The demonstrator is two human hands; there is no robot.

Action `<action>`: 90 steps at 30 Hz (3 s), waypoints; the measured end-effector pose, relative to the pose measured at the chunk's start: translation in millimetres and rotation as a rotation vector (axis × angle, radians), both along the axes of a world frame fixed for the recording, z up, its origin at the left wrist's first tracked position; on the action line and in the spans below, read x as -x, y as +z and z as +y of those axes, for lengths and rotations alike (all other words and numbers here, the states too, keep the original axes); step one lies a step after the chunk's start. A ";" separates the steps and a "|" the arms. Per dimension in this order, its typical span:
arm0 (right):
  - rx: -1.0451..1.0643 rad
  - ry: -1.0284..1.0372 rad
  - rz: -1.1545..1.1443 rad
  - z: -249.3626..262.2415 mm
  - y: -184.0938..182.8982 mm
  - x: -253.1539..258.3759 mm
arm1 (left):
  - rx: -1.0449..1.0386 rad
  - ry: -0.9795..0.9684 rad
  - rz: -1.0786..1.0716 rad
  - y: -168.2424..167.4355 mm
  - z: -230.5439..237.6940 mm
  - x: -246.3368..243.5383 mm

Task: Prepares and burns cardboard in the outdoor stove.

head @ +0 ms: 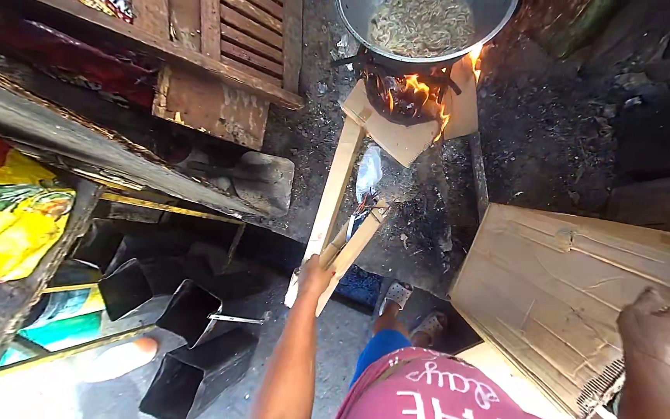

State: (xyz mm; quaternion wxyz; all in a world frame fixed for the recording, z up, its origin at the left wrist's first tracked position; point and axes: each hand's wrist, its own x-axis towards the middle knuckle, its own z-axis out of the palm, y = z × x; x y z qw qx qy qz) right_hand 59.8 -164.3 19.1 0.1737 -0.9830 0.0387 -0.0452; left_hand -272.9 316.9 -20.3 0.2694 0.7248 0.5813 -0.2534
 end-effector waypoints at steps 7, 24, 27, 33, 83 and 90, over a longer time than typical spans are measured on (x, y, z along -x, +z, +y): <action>-0.414 0.542 0.689 223.5 -37.0 5.5 | 0.038 0.131 -0.060 -19.4 -9.4 40.7; -0.999 -0.145 0.872 515.8 -184.2 -69.4 | 0.086 0.273 -0.124 -78.2 -22.1 119.3; -1.063 -0.146 0.888 512.4 -179.0 -81.8 | 0.111 0.287 -0.115 -83.7 -20.5 121.4; -1.190 -0.075 0.698 500.6 -170.2 -96.1 | 0.141 0.271 -0.087 -88.4 -13.9 109.2; -0.223 0.313 1.378 106.6 -153.7 117.6 | -0.138 0.392 -0.416 -158.6 106.4 -299.7; -0.110 0.358 1.359 102.1 -152.0 121.4 | 0.030 0.288 -0.678 -169.3 124.8 -316.2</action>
